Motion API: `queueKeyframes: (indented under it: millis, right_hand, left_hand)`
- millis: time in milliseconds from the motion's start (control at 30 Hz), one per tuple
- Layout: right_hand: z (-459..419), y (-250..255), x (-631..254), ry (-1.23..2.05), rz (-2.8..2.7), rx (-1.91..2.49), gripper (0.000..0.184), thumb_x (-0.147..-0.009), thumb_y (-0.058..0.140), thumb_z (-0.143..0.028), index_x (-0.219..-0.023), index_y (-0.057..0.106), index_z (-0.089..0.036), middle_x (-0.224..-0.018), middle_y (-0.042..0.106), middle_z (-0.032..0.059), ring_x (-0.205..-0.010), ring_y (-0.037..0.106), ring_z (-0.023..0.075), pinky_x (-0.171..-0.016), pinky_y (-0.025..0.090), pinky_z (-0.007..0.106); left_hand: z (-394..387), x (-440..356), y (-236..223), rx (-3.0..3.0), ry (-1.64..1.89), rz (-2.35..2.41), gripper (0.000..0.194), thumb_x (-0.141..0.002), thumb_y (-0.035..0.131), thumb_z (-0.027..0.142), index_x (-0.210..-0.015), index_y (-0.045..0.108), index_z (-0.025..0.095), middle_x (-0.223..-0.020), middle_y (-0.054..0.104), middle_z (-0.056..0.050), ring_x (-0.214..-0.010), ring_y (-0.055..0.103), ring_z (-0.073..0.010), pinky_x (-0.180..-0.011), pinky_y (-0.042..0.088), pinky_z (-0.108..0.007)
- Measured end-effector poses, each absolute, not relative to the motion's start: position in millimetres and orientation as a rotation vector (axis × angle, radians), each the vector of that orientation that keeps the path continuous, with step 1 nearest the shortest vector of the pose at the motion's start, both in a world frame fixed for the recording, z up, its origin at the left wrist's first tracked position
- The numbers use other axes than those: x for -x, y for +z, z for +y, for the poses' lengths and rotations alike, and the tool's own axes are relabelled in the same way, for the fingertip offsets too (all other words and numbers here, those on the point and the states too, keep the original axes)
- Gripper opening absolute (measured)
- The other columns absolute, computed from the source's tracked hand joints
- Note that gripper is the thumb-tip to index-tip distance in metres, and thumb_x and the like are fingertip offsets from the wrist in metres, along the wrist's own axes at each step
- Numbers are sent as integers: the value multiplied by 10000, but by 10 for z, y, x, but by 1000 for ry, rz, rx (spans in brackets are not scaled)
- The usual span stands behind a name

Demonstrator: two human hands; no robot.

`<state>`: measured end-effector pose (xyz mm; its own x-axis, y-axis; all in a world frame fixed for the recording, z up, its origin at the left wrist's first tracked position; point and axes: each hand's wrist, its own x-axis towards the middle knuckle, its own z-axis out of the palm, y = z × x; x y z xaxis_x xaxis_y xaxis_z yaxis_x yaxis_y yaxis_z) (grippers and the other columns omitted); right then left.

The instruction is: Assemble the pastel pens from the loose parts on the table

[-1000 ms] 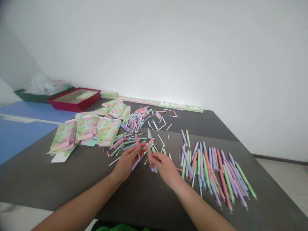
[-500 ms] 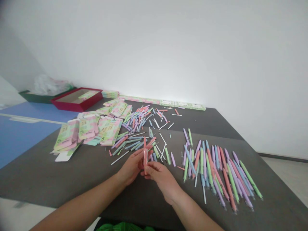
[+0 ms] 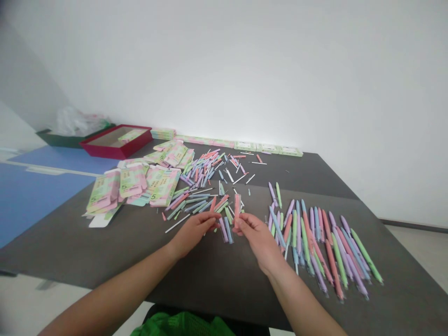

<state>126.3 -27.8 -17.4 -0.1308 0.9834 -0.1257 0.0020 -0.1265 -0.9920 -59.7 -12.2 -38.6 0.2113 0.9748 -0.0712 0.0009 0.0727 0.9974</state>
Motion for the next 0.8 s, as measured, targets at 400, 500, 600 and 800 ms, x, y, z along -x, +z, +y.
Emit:
queueKeyframes:
  millis: [400,500,600,800]
  right_hand:
    - [-371,-215,-1477,1341,-1210,1232,276,-776,586,-466,-815,636,-197,-768,612,23,-719,548,161,-678,393,271]
    - [-374,-215,-1497,1323,-1193,1236,277,-766,599,-467,-830,641,-200,-773,617,26,-721,550,162,-680,399,272]
    - [-359,-208,-1549,1312,-1177,1246,282,-753,613,-467,-837,643,-199,-781,621,27,-724,551,162,-684,404,272]
    - [-256,-113,-1761,1216,-1129,1251,239,-777,603,-426,-834,636,-196,-806,603,23,-718,535,141,-682,409,259]
  left_hand:
    - [-698,535,-378,-2533,113,1052,223,-853,407,143,-943,606,189,-990,549,-73,-890,552,-179,-800,437,-301]
    - [-698,552,-391,-2590,165,1020,226,-859,416,145,-1001,582,203,-1051,535,-74,-952,525,-179,-832,428,-311]
    - [-705,584,-414,-2638,231,1012,205,-857,442,150,-1001,580,195,-1093,527,-77,-983,507,-188,-840,430,-319]
    - [-690,638,-465,-2668,345,1034,207,-863,456,160,-1021,587,187,-1098,536,-80,-1001,502,-192,-867,430,-342]
